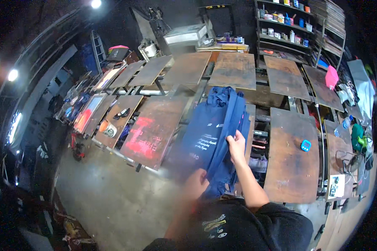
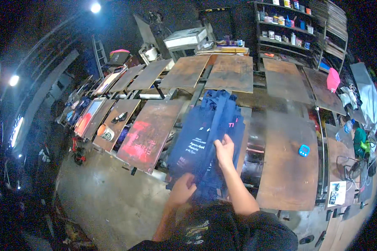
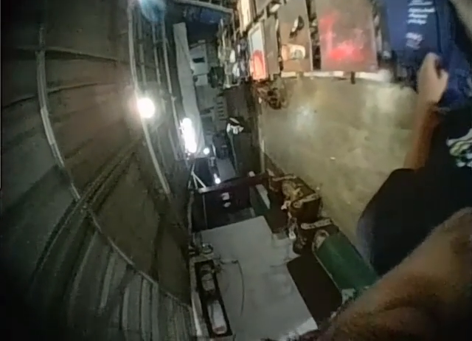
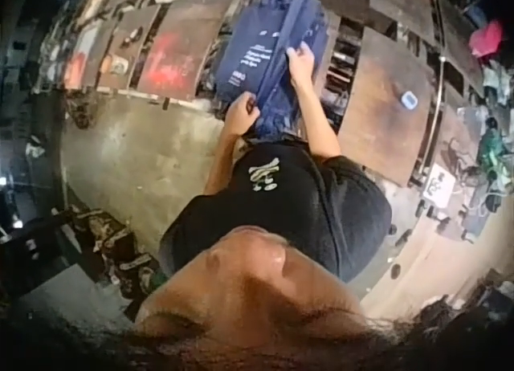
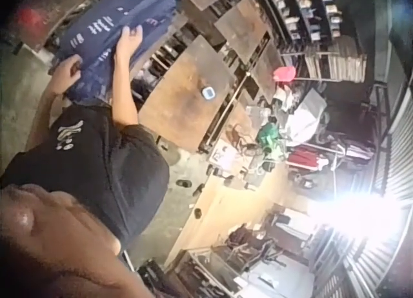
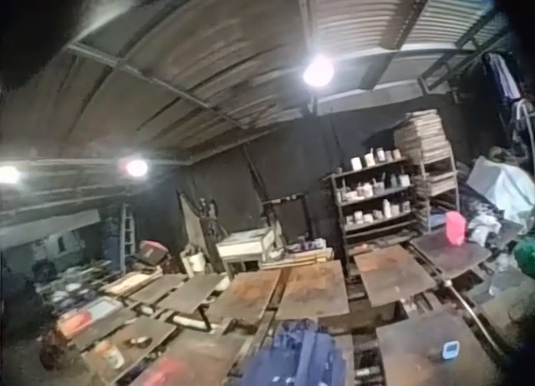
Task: Organizing apparel and applying ink to a screen at a printing station.
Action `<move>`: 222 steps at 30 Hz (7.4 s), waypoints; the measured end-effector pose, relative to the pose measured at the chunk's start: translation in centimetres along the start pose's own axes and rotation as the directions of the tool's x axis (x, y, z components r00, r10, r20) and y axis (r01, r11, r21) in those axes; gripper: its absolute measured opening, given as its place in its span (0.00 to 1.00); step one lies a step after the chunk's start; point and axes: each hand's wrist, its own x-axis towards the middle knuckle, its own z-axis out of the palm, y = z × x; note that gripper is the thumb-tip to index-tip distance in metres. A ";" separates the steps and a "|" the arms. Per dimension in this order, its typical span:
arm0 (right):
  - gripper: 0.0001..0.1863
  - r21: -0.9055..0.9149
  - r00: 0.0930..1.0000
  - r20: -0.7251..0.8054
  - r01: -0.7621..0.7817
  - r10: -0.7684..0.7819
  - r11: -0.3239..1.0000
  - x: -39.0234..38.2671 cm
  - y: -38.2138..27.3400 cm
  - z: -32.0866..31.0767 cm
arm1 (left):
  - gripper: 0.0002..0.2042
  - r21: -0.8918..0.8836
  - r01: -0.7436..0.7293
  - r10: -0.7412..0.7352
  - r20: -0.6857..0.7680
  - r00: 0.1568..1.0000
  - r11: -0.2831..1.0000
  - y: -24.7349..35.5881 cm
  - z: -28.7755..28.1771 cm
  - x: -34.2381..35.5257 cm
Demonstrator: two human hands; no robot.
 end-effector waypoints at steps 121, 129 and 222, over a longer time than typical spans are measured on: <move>0.09 -0.512 0.766 0.211 0.616 -0.608 0.599 -8.0 -7.7 5.9 | 0.03 -0.170 -0.697 0.602 -0.390 0.696 0.696 3.9 -3.2 12.6; 0.06 -0.606 0.715 0.248 0.641 -0.653 0.471 -8.9 -6.8 6.7 | 0.03 -0.071 -0.598 0.553 -0.308 0.774 0.798 2.1 -3.4 11.6; 0.11 0.517 0.910 0.090 -0.391 0.406 0.762 -8.8 3.0 -5.8 | 0.09 -0.347 -0.404 0.505 0.283 0.815 0.846 3.7 -4.2 -2.8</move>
